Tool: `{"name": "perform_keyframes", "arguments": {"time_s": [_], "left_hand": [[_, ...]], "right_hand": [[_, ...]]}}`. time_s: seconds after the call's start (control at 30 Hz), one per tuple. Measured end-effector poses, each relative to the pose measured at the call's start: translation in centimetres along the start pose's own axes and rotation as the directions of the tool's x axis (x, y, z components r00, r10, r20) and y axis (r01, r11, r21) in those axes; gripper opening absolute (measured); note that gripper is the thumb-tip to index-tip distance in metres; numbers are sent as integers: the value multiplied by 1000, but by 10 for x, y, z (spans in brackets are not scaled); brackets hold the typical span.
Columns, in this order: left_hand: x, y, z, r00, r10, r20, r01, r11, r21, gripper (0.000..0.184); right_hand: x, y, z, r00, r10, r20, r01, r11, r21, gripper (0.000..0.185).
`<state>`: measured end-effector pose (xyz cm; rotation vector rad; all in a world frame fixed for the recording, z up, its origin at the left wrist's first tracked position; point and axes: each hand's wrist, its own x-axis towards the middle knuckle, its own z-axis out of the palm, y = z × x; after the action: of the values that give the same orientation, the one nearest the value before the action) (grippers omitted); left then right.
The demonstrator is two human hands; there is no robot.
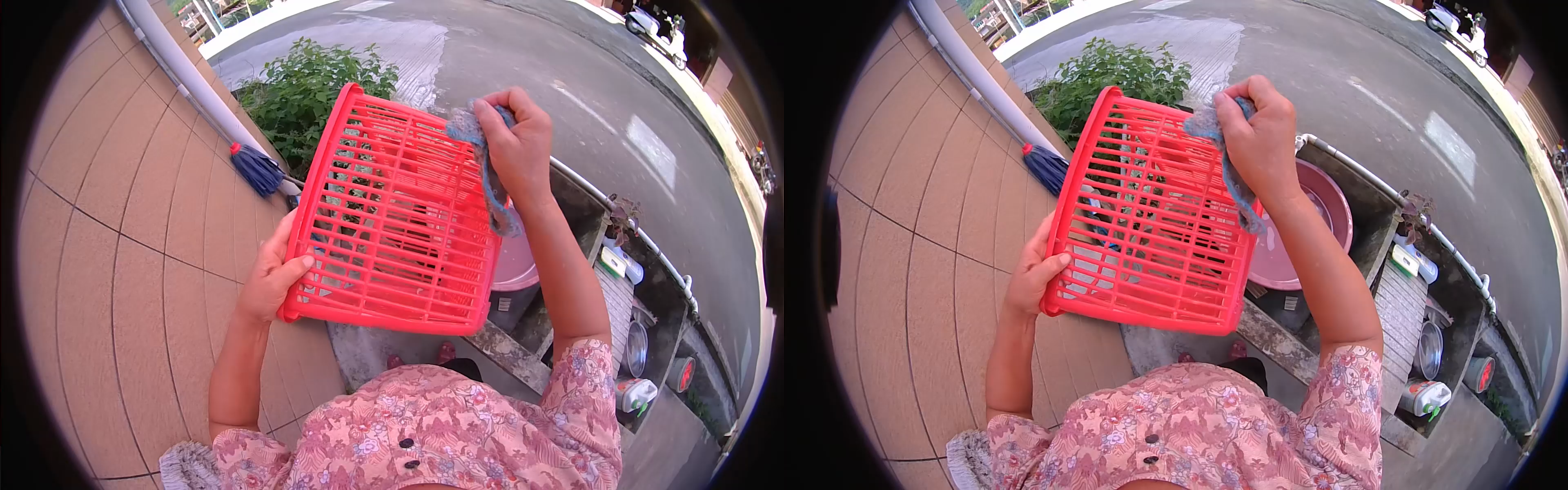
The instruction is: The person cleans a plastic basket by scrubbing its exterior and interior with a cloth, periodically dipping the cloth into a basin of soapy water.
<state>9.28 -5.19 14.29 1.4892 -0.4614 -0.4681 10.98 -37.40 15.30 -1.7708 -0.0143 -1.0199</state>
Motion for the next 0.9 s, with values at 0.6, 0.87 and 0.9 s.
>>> {"name": "perform_keyframes", "arguments": {"time_s": [0.6,0.87,0.9], "left_hand": [[-13,1,-13,997,-71,-1,71,993,91,64],[29,32,14,994,-109,-21,111,984,138,23],[25,38,24,997,-51,-61,60,986,155,21]], "right_hand": [[51,82,-11,817,420,396,-110,786,-608,39],[21,60,-43,636,494,593,-715,667,210,32],[23,54,-50,676,464,572,-680,691,243,32]]}}
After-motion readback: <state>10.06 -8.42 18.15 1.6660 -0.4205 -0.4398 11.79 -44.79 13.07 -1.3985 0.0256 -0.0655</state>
